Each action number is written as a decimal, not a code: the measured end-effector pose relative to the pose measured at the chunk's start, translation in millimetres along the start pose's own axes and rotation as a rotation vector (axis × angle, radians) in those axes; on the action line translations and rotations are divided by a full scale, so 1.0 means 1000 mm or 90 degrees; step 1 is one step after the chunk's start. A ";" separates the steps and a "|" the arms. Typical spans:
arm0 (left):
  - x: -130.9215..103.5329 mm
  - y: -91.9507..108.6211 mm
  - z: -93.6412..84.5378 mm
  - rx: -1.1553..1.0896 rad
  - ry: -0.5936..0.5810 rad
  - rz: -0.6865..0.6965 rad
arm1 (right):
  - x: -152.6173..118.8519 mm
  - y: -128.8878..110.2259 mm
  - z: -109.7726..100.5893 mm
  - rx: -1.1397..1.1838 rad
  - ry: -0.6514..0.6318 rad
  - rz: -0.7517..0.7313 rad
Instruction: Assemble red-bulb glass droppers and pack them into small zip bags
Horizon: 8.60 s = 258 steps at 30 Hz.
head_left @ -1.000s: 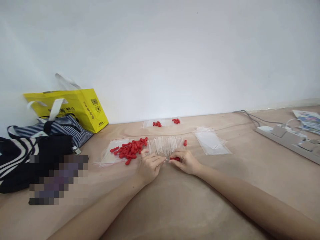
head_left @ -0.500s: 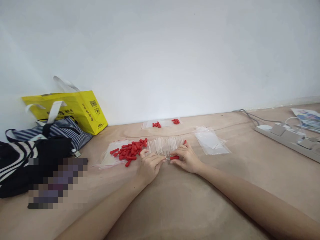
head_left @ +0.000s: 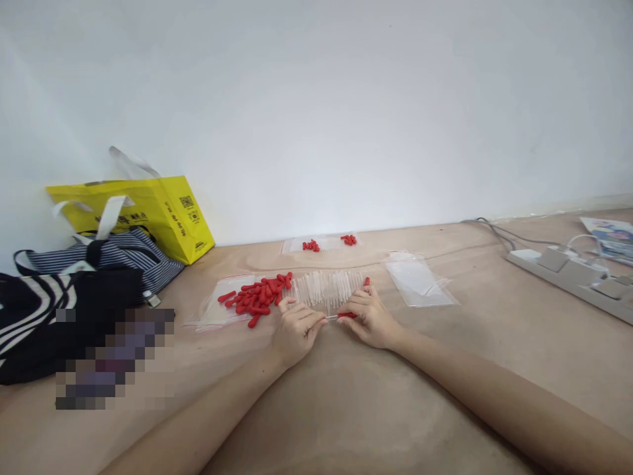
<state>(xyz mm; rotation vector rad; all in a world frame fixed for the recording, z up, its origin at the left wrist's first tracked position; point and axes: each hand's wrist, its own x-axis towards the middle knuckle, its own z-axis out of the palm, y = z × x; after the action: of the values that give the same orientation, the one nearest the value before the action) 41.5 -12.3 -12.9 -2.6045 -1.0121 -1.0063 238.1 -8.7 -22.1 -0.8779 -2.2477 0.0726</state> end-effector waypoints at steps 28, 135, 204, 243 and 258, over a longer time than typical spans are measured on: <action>0.004 0.004 -0.007 0.003 -0.026 -0.044 | 0.002 0.011 -0.004 0.116 0.032 0.115; -0.005 -0.009 -0.011 0.000 -0.042 -0.098 | -0.005 0.003 0.001 0.108 0.101 0.104; -0.004 0.003 -0.002 0.001 -0.009 -0.011 | 0.000 -0.002 0.007 0.274 0.048 0.137; -0.002 0.001 -0.003 -0.022 0.064 -0.087 | 0.006 0.010 -0.011 0.245 0.076 0.275; -0.002 -0.005 0.000 0.008 0.039 -0.170 | 0.002 0.044 -0.023 0.094 0.086 0.375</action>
<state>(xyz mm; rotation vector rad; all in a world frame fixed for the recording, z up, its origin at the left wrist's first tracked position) 37.5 -9.9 -15.0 -2.4560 -1.3712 -1.1241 276.3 21.9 -16.6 -1.3870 -1.7711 0.4279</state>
